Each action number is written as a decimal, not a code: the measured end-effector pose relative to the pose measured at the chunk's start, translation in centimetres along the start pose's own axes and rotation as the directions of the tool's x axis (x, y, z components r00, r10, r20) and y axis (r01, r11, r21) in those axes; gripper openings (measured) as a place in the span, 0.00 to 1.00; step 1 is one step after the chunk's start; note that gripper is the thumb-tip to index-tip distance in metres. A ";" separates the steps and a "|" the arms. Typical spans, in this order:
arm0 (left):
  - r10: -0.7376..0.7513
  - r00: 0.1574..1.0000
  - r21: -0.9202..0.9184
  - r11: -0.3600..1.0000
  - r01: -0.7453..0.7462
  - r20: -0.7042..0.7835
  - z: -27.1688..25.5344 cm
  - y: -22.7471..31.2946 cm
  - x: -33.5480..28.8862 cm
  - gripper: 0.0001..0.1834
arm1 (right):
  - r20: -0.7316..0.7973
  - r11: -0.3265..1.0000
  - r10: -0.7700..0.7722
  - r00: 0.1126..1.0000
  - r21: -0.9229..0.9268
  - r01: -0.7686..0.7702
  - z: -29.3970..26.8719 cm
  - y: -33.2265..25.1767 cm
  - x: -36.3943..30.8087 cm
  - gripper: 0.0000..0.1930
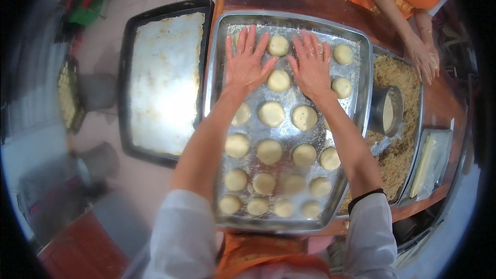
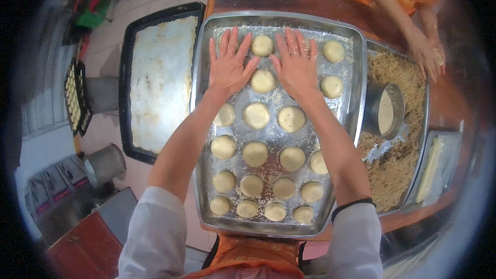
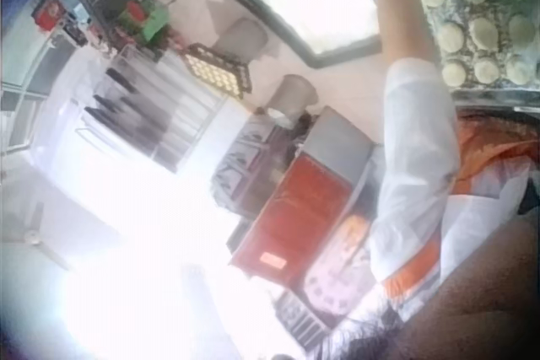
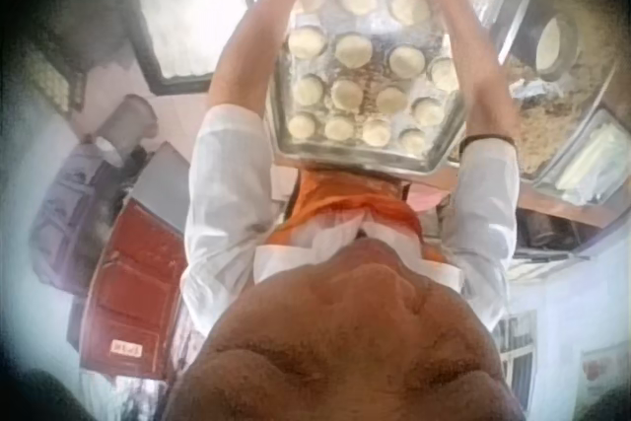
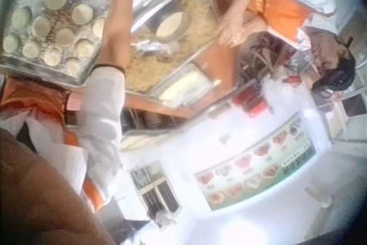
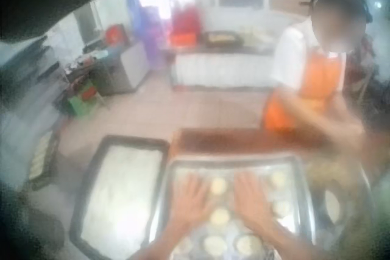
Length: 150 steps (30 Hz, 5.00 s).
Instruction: The person flattens small dough balls on a metal tray and arranges them in rows. They then transfer the flattened dough pieces to a second tray, continuing the process of shaping and organizing the dough for baking.
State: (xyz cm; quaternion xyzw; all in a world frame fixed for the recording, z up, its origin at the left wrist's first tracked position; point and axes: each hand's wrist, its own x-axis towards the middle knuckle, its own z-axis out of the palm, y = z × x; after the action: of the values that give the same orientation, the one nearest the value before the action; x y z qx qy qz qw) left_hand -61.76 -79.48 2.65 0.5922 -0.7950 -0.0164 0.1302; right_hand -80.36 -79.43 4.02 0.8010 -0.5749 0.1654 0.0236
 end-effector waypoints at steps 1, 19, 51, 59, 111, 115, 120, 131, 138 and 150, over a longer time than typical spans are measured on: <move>-0.004 1.000 -0.014 1.000 0.004 0.004 -0.1 -0.3 -0.2 0.34 | 0.025 0.999 0.011 1.000 -0.052 -0.009 0.7 -0.6 0.0 0.27; -0.089 0.995 -0.251 0.963 0.098 0.047 -6.9 -1.7 -3.3 0.35 | 0.050 0.996 0.079 0.996 -0.052 -0.077 1.6 -0.3 0.2 0.31; 0.240 0.965 -0.024 0.971 -0.239 0.109 -1.0 -3.1 3.3 0.48 | 0.387 0.982 -0.128 0.913 0.179 0.062 -4.0 1.7 -3.9 0.31; 0.218 0.972 0.002 0.976 -0.219 0.088 -0.6 -4.0 2.2 0.48 | 0.204 0.959 -0.064 0.977 0.283 0.004 -5.9 1.9 1.2 0.29; 0.432 0.900 -0.091 0.900 -0.426 0.061 1.1 1.9 5.6 0.43 | -0.306 0.935 0.045 0.951 0.349 0.068 2.9 4.2 6.2 0.26; 0.376 0.919 0.012 0.925 -0.380 0.119 1.3 0.9 4.1 0.46 | 0.070 0.930 -0.042 0.997 0.368 0.013 -1.3 3.4 3.5 0.24; 0.365 0.913 0.028 0.926 -0.376 0.180 0.9 2.0 5.0 0.49 | 0.225 0.959 -0.130 0.966 0.278 0.064 -1.8 4.2 0.9 0.21; 0.321 0.912 0.004 0.943 -0.333 0.255 0.4 1.8 4.8 0.47 | 0.225 0.999 0.031 0.974 0.022 -0.037 -6.6 9.1 3.1 0.29; 0.354 0.916 0.002 0.932 -0.361 0.191 0.9 1.7 4.7 0.45 | 0.290 0.998 -0.028 0.957 0.068 0.008 -4.4 10.8 0.4 0.27; 0.368 0.917 -0.086 0.929 -0.359 0.152 0.8 1.2 4.8 0.42 | -0.217 0.973 -0.019 0.976 -0.229 -0.032 3.2 9.4 5.7 0.28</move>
State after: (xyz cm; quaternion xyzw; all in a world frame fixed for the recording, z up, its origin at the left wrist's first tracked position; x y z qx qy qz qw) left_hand -64.33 -83.76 2.98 0.4269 -0.8984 -0.0633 0.0811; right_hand -86.76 -88.53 1.25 0.7679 -0.5868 0.1840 0.1791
